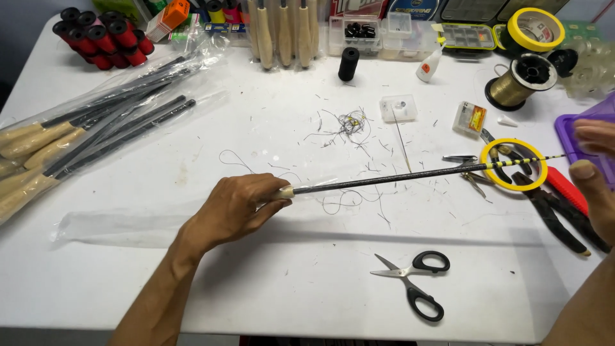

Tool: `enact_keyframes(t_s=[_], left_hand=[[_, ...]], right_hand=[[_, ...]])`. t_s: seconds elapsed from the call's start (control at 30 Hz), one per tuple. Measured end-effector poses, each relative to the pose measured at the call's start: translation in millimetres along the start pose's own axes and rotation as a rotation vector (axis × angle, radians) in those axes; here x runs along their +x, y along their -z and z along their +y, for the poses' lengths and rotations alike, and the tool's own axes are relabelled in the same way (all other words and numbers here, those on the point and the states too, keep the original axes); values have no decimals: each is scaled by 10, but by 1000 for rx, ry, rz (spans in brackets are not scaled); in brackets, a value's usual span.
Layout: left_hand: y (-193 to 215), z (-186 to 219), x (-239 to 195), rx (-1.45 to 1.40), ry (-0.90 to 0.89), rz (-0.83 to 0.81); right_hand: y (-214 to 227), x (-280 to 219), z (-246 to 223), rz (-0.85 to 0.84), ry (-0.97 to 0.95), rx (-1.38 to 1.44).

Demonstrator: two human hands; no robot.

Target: The person wraps yellow tape around a thin black rod in a spiral pattern, cutting the tape with scissors after each segment. The person then slides a wooden handle onto the rod and places the assembled rod into a plastic sleeve.

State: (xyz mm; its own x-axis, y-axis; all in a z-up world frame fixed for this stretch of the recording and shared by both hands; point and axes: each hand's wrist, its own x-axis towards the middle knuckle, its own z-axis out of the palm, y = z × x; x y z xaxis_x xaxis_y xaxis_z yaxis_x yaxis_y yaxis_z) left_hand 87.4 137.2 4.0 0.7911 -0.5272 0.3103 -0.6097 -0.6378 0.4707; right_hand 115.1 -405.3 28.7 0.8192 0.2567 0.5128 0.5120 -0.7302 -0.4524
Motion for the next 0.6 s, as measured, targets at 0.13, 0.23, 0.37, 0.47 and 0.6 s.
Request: enact_keyframes(t_s=[0.13, 0.23, 0.37, 0.47, 0.6], left_hand=[[36, 7, -6, -27, 33, -19], [72, 23, -10, -76, 25, -11], [93, 34, -5, -123, 57, -25], [101, 33, -3, -131, 61, -29], [111, 46, -3, -163, 54, -32]], right_hand=[[-31, 65, -35, -82, -154, 126], [-56, 46, 17, -76, -228, 176], [-70, -56, 390, -40, -238, 299], [-103, -137, 655, -8, -288, 373], [-141, -62, 477, 14, -292, 412]])
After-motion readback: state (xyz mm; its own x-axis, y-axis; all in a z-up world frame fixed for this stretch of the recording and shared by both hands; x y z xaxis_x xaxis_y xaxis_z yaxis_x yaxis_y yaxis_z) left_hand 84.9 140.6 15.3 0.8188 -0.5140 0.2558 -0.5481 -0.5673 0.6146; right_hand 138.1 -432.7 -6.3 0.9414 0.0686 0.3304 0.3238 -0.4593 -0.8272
